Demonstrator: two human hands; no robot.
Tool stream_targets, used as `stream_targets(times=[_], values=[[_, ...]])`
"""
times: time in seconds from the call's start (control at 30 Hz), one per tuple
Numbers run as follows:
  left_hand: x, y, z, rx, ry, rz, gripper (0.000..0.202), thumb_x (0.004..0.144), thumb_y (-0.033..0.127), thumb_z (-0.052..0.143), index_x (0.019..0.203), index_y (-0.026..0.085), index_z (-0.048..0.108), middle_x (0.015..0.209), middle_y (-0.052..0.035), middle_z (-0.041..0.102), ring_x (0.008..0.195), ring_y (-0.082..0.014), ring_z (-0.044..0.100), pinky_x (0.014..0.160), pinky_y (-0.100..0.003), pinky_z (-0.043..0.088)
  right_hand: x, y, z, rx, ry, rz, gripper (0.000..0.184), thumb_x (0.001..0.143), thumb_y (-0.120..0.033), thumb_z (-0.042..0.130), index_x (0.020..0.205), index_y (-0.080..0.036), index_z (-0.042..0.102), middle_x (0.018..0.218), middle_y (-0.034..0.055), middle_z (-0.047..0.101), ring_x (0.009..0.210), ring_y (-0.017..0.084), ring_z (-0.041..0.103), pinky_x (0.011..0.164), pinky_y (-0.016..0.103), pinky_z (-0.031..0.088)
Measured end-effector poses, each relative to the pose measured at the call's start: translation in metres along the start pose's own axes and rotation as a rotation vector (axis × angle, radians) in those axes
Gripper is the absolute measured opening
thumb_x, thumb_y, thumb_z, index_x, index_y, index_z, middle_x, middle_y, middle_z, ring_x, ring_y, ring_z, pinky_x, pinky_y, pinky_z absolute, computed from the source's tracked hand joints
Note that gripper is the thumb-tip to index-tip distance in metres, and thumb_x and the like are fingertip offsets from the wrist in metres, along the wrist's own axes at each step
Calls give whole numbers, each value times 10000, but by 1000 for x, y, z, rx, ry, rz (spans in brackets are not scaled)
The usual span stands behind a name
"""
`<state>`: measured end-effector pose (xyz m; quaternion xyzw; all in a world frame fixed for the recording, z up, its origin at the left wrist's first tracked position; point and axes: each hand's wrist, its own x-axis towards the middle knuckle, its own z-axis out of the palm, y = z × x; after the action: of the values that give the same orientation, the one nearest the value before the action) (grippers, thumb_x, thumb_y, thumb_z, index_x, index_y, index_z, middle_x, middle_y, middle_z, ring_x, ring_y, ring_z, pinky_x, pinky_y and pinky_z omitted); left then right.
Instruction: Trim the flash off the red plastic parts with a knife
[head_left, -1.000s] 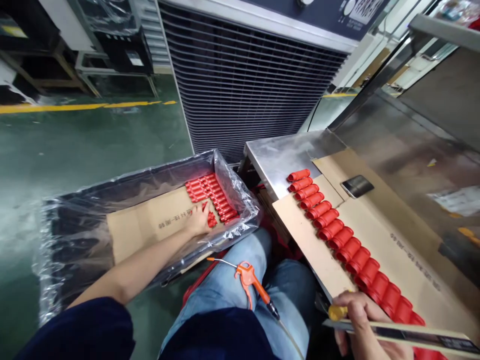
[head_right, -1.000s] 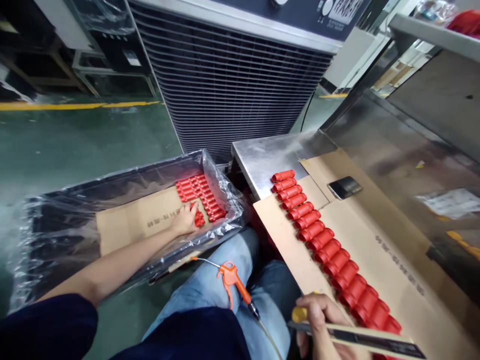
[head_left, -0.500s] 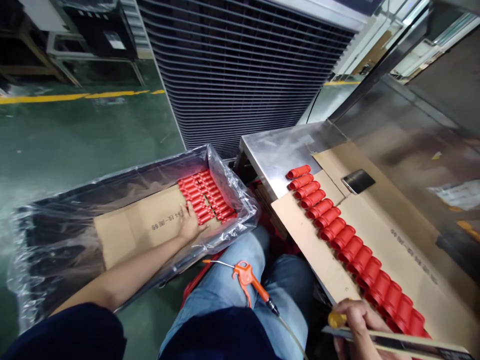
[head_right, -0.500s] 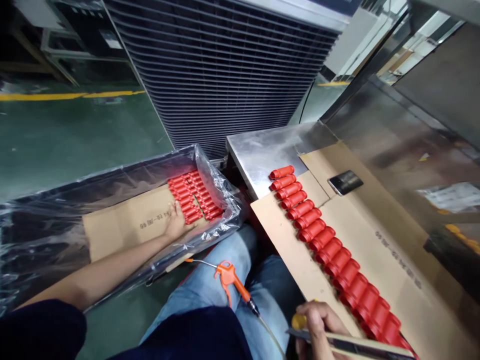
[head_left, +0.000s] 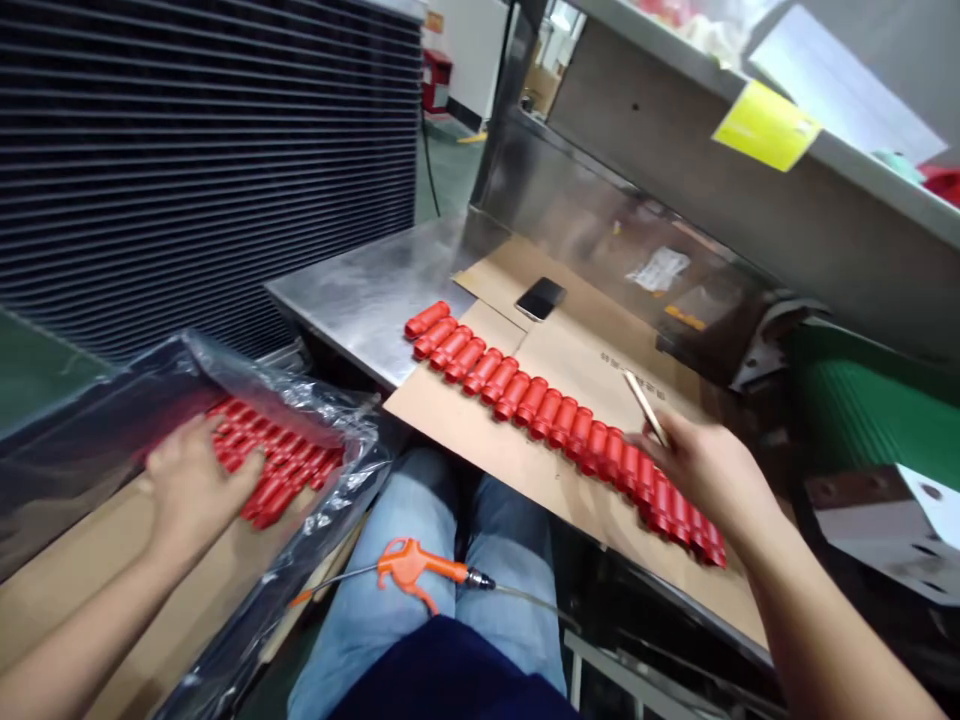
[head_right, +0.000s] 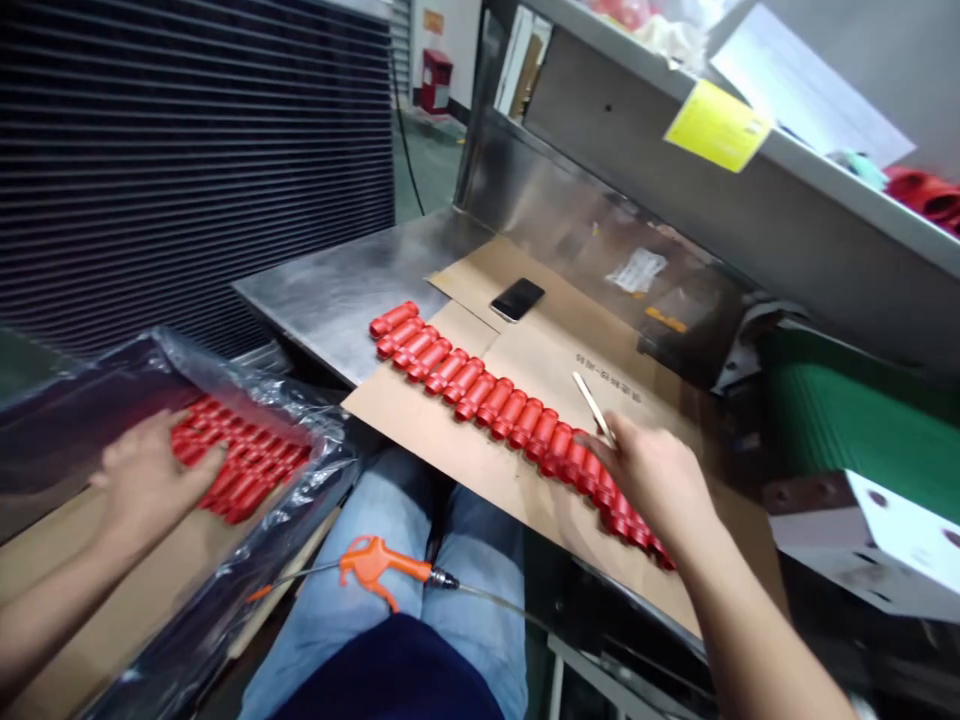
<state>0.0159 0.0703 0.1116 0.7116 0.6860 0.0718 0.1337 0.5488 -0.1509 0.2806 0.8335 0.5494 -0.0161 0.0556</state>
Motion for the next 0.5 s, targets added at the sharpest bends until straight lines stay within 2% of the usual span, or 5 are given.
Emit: stream_targets(times=[0.1,0.17,0.3,0.4,0.5], values=[[34,82,-32,-164,189,402,697,1008,563,440,1624,238,459,1595,-178,560,1586,-360,464,1352,-538,286,76,13,5,-257,-136,-5,421,1101,-585,586,1086,-208,771,988,169,814,885,306,786,711,325,481],[62,147,-43,-139,109,573,698,984,574,500,1607,262,541,1617,-104,587,1565,-287,500,1333,-403,332,116,15,16,-241,-156,-19,378,1079,-551,654,1064,-199,793,1026,181,815,956,315,792,768,336,494],[129,253,-44,-1,-66,635,710,898,464,651,1588,298,645,1598,-125,632,1469,-376,595,1226,-472,456,146,22,31,-153,-82,-43,459,1046,-613,690,1254,-209,757,1202,184,776,1025,314,785,817,344,514],[168,287,-44,106,-201,564,579,859,414,693,1394,221,802,1224,-150,819,1164,-374,759,1032,-440,567,125,33,32,-66,17,-64,568,1059,-661,638,1427,-228,649,1349,178,708,1046,308,778,828,353,540],[183,289,-48,176,-296,516,525,820,410,725,1295,220,841,970,-84,846,922,-305,788,865,-364,585,78,45,33,58,104,-158,536,1093,-633,601,1459,-241,606,1346,138,701,1060,275,768,877,352,572]])
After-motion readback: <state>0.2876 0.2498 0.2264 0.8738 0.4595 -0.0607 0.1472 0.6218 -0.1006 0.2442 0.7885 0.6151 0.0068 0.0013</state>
